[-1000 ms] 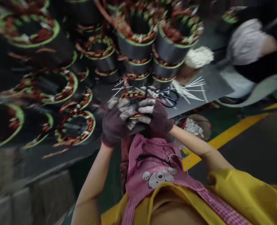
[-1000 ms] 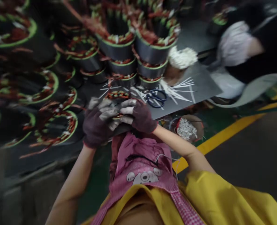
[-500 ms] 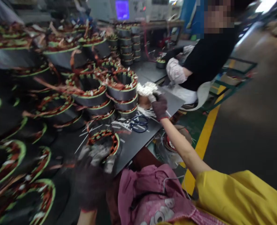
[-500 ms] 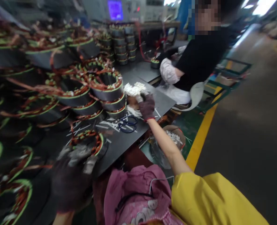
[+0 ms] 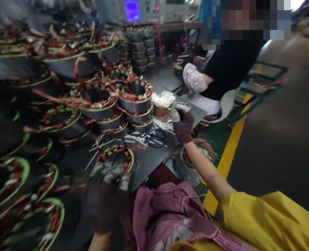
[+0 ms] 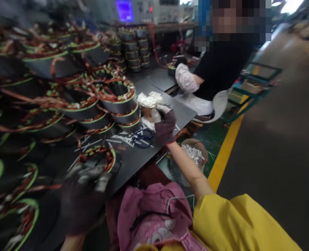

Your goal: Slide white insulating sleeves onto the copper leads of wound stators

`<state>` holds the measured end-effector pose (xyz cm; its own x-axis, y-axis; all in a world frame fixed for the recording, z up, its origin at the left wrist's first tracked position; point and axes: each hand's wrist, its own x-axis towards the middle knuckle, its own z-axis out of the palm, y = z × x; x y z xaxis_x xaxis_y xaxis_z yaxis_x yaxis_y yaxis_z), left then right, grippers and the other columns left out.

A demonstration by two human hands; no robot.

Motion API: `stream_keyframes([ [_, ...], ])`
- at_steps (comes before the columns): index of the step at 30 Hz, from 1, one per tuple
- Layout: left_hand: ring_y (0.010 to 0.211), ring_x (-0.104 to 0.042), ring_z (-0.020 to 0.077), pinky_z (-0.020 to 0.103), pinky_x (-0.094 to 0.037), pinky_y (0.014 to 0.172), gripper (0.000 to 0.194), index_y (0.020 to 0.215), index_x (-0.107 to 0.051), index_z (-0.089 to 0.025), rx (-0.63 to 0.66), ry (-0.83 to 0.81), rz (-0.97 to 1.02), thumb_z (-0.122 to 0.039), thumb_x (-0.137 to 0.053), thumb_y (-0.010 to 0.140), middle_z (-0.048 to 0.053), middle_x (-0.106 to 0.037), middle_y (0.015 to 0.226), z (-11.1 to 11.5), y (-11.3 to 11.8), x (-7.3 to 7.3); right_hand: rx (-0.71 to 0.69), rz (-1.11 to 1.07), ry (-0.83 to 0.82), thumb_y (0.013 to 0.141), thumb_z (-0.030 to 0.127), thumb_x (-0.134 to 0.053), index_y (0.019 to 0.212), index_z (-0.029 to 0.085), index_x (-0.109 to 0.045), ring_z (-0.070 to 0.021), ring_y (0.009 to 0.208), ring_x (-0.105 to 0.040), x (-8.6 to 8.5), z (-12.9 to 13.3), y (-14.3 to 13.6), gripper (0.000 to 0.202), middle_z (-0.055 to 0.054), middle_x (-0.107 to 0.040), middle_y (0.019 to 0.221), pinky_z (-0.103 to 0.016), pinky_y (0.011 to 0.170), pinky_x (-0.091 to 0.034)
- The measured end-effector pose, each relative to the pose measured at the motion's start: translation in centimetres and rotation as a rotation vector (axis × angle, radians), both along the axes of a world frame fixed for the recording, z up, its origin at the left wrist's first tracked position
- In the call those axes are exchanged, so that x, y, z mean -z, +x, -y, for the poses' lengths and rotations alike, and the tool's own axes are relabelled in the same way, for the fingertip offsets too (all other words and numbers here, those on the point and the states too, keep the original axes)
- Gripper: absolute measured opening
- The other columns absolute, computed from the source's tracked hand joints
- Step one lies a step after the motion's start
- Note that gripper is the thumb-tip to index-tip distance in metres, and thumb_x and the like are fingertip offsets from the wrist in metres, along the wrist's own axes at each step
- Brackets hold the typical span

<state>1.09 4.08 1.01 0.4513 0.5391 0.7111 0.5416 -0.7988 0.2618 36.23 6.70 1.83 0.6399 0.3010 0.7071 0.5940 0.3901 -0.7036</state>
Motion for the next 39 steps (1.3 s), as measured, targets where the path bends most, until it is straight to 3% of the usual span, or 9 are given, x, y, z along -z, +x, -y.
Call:
stream_keyframes([
  [3,0.106,-0.077,0.0339,0.055,-0.061,0.102,0.013,0.104,-0.07,-0.023,-0.121,0.087,-0.016,-0.024,-0.079,0.095,0.01,-0.08,0.1,0.9,1.4,0.2,-0.311,0.045,-0.068,0.099,0.047,-0.079,0.103,0.029,-0.079,-0.0266,0.113,-0.076,-0.9,4.4,-3.9,0.018,-0.006,-0.081,0.114,-0.05,0.109,-0.061],
  [7,0.111,-0.075,0.0348,0.056,-0.056,0.109,0.02,0.114,-0.076,-0.023,-0.239,0.011,-0.055,-0.033,-0.079,0.096,0.011,-0.081,0.109,1.4,2.1,1.4,-0.947,-0.016,-0.349,0.096,0.036,-0.087,0.1,0.027,-0.082,-0.0247,0.107,-0.08,-1.2,9.5,-7.1,0.011,-0.007,-0.084,0.117,-0.043,0.095,-0.066],
  [12,0.129,-0.071,0.0349,0.059,-0.046,0.124,0.015,0.113,-0.078,-0.025,-0.275,-0.088,-0.041,-0.031,-0.076,0.099,0.009,-0.081,0.113,1.9,2.5,2.2,-1.459,-0.115,-0.523,0.097,0.028,-0.087,0.1,0.025,-0.083,-0.0213,0.104,-0.082,0.0,12.2,-8.4,0.005,-0.008,-0.086,0.113,-0.037,0.093,-0.067],
  [15,0.134,-0.07,0.0362,0.06,-0.044,0.127,0.016,0.113,-0.078,-0.025,-0.262,-0.095,-0.106,-0.032,-0.077,0.098,0.009,-0.081,0.118,1.9,2.1,2.0,-1.533,-0.193,-0.59,0.096,0.027,-0.088,0.101,0.025,-0.084,-0.0202,0.102,-0.083,1.1,13.1,-8.2,0.007,-0.009,-0.086,0.112,-0.035,0.092,-0.067],
  [21,0.143,-0.064,0.0404,0.06,-0.044,0.127,0.046,0.136,-0.072,-0.021,-0.274,-0.184,-0.203,-0.039,-0.082,0.095,0.015,-0.079,0.131,1.8,1.1,1.6,-1.579,-0.313,-0.675,0.093,0.026,-0.091,0.101,0.024,-0.084,-0.0223,0.106,-0.083,2.4,14.0,-8.3,0.011,-0.009,-0.086,0.112,-0.039,0.097,-0.067],
  [26,0.134,-0.069,0.0388,0.058,-0.045,0.124,0.047,0.136,-0.068,-0.02,-0.289,-0.134,-0.128,-0.044,-0.078,0.097,0.016,-0.078,0.132,2.0,1.8,2.2,-1.488,-0.401,-0.494,0.09,0.032,-0.095,0.095,0.025,-0.084,-0.0235,0.106,-0.083,0.0,11.8,-10.9,0.014,-0.008,-0.087,0.109,-0.041,0.099,-0.067],
  [30,0.131,-0.07,0.0387,0.056,-0.048,0.122,0.049,0.136,-0.068,-0.02,-0.307,-0.058,-0.089,-0.043,-0.08,0.094,0.015,-0.08,0.128,2.4,2.0,2.5,-1.465,-0.336,-0.43,0.089,0.029,-0.094,0.095,0.028,-0.085,-0.0227,0.105,-0.082,-1.8,11.7,-10.6,0.011,-0.006,-0.086,0.109,-0.042,0.1,-0.068],
  [35,0.136,-0.068,0.0401,0.059,-0.044,0.126,0.05,0.139,-0.069,-0.021,-0.306,-0.151,-0.092,-0.039,-0.081,0.094,0.016,-0.078,0.13,2.7,2.0,2.3,-1.497,-0.276,-0.687,0.092,0.028,-0.092,0.095,0.025,-0.085,-0.021,0.098,-0.083,0.4,13.9,-8.1,0.009,-0.008,-0.087,0.107,-0.035,0.088,-0.068],
  [39,0.138,-0.066,0.0404,0.06,-0.043,0.127,0.052,0.14,-0.068,-0.022,-0.299,-0.192,-0.067,-0.039,-0.082,0.093,0.016,-0.077,0.133,2.7,2.1,2.2,-1.528,-0.36,-0.731,0.092,0.03,-0.092,0.095,0.023,-0.083,-0.022,0.1,-0.084,1.6,14.0,-8.6,0.012,-0.01,-0.087,0.11,-0.035,0.089,-0.068],
])
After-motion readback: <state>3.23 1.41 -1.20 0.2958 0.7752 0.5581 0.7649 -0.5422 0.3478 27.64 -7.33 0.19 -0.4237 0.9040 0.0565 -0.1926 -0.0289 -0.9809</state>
